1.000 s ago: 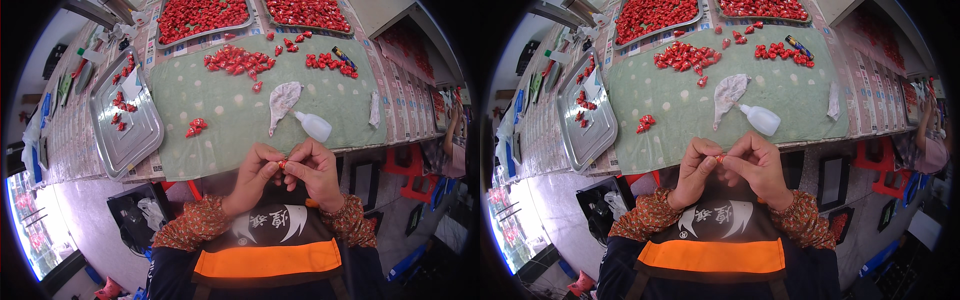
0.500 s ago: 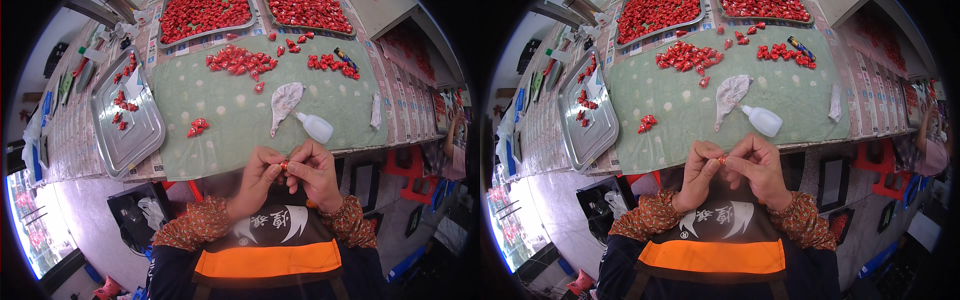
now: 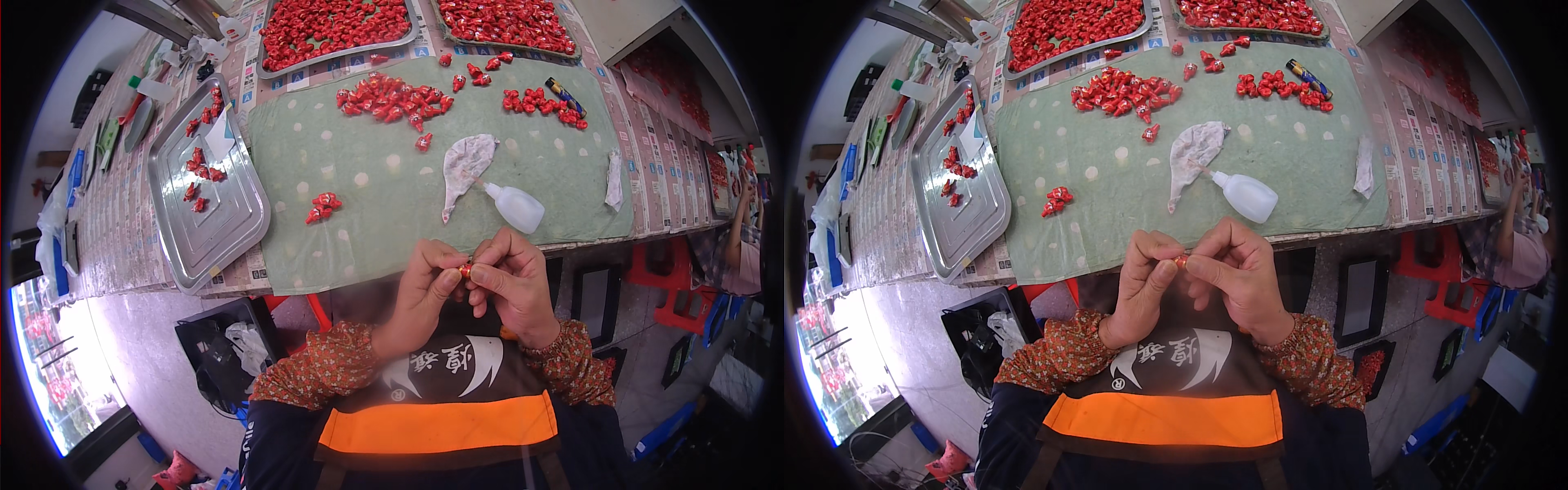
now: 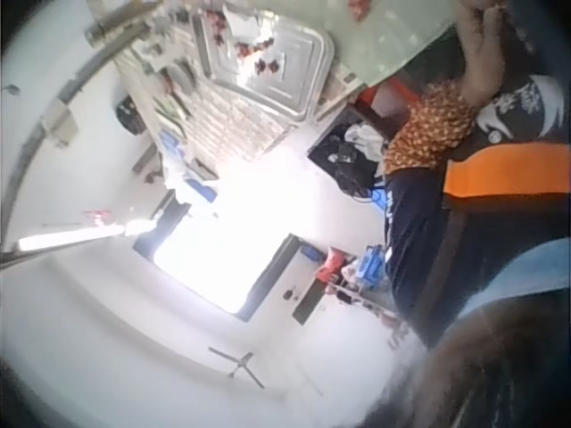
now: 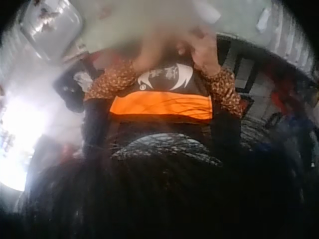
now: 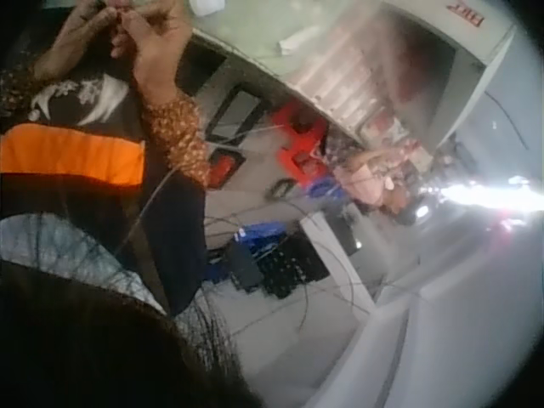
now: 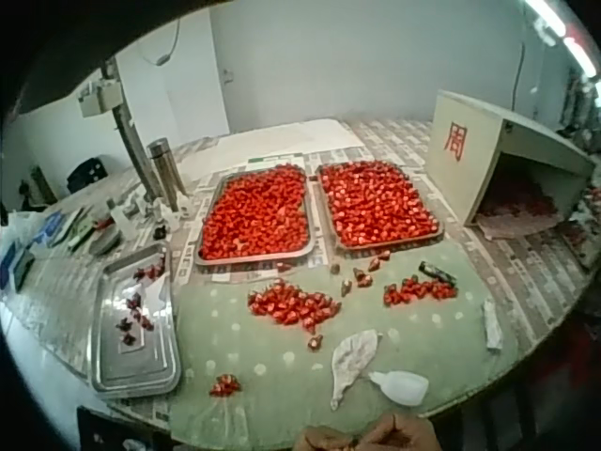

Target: Applying glue to red plastic components and assembling them at a workshop table.

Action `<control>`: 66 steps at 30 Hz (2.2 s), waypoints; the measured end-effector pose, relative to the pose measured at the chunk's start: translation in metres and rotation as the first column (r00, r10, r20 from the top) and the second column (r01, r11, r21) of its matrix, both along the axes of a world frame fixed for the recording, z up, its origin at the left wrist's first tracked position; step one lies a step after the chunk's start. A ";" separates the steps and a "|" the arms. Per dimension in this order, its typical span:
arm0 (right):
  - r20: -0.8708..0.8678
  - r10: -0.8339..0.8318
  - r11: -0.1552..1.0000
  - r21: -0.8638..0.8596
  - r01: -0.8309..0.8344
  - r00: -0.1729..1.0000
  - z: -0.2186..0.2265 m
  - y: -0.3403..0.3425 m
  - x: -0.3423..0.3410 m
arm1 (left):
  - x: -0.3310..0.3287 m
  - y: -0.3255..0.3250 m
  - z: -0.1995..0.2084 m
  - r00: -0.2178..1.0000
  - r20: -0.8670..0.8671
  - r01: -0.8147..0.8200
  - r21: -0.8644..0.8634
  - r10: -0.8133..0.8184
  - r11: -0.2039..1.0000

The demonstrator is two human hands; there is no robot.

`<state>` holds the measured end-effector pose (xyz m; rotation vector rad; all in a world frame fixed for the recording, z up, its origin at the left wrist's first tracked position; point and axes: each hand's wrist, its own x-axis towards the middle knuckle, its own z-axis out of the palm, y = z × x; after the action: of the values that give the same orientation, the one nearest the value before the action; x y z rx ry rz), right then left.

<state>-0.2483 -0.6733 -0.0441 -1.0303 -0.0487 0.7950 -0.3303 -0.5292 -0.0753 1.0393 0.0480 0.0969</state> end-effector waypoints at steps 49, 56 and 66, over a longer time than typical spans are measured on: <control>0.398 0.109 0.962 -0.271 0.004 0.911 0.018 0.001 0.010 | -0.003 0.109 0.032 0.907 0.132 -0.179 0.981 0.400 0.080; 0.841 0.206 0.839 -0.415 0.353 0.500 0.021 -0.008 0.029 | 0.015 0.113 0.040 0.868 0.265 -0.253 0.964 0.421 -0.085; 0.805 0.585 0.598 -0.514 0.614 0.105 0.019 -0.006 0.047 | 0.112 0.093 0.045 0.964 0.253 -0.266 0.929 -0.085 -0.257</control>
<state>-0.2009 -0.6794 -0.0251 -2.4237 -1.0196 -0.2762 -0.2185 -0.4365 -0.0302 2.8364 -0.2382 0.4847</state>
